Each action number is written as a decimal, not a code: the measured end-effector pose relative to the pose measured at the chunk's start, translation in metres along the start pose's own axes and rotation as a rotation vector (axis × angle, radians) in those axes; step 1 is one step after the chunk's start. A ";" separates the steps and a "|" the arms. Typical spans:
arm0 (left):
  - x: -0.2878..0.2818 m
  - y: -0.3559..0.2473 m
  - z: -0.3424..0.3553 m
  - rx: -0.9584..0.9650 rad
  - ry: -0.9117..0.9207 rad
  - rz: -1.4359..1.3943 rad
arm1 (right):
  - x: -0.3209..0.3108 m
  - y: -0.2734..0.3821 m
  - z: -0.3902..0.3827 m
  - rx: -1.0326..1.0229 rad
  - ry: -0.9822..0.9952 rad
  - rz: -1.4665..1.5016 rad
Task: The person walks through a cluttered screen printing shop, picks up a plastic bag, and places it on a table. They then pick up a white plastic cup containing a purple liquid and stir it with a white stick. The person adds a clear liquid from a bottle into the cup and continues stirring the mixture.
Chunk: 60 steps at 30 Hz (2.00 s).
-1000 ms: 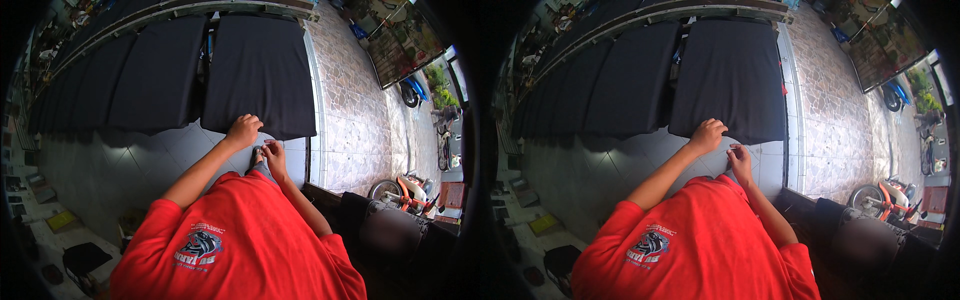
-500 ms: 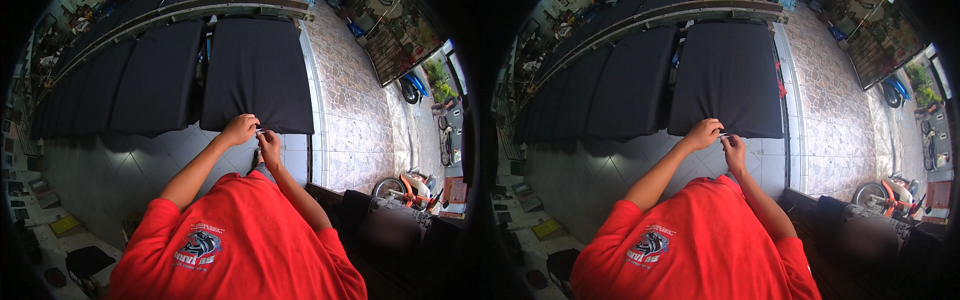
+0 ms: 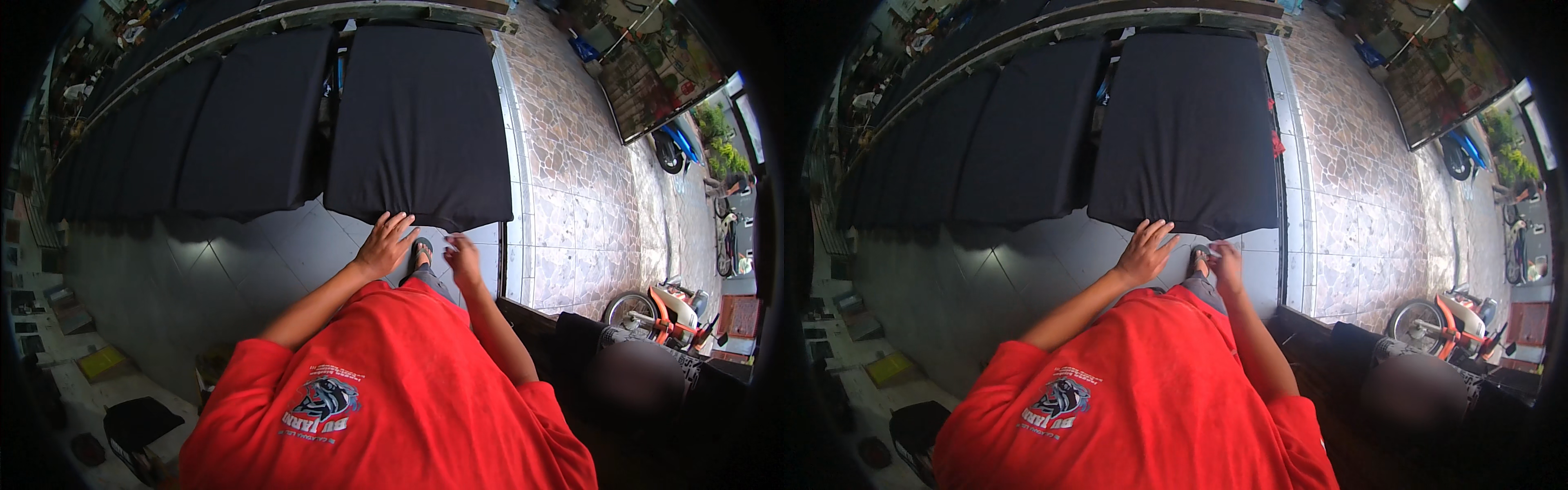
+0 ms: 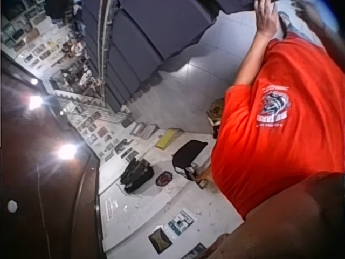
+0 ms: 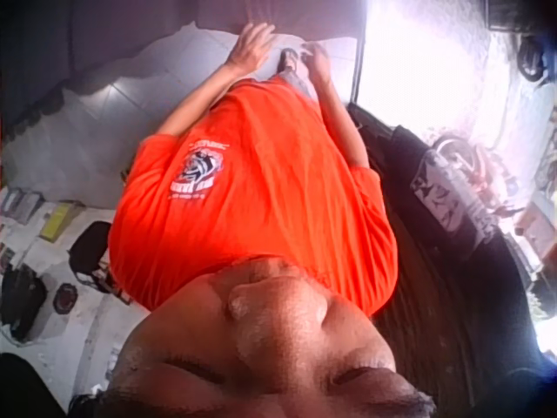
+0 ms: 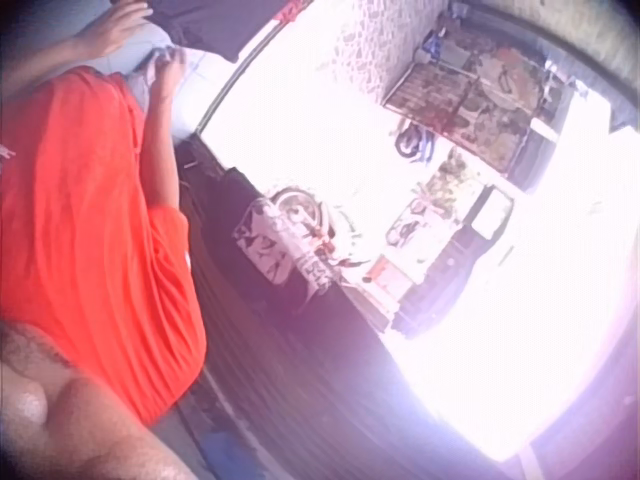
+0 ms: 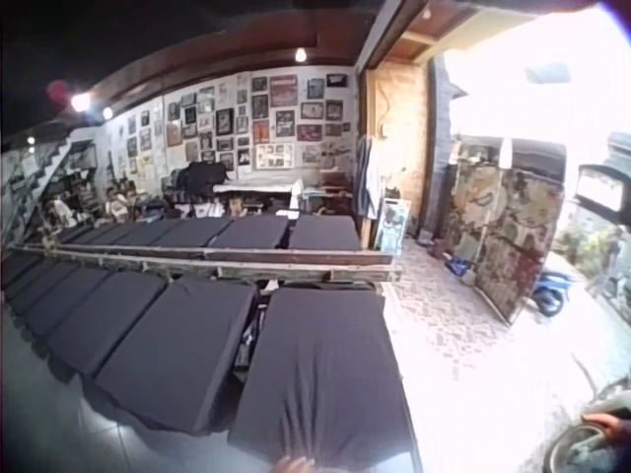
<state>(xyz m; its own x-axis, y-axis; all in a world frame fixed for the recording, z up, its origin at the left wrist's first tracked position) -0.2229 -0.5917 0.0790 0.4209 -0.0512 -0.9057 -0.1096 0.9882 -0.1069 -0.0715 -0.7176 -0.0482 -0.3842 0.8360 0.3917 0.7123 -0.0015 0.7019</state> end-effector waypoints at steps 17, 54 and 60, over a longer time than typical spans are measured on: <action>0.035 0.135 -0.089 -1.493 -0.678 -2.031 | -0.082 0.079 0.050 -0.084 -0.154 0.385; 0.088 0.084 -0.050 -1.209 -0.161 -1.378 | 0.003 0.039 0.017 -0.032 0.034 -0.280; 0.068 0.111 -0.121 -1.457 -0.492 -1.665 | -0.043 0.064 0.002 -0.099 -0.107 -0.040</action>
<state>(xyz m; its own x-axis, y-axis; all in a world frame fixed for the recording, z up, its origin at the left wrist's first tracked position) -0.3159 -0.5027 -0.0443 0.9000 -0.1972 0.3887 0.1869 -0.6311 -0.7528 -0.0082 -0.7528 -0.0212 -0.3425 0.8901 0.3007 0.6343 -0.0170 0.7729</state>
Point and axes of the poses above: each hand's wrist, its own z-axis towards the middle knuckle, its own x-axis out of the palm, y = z × x, the point moved 6 cm from there along z, towards the middle knuckle, and after that the axes turned 5 degrees about z, right-handed, at the moved point
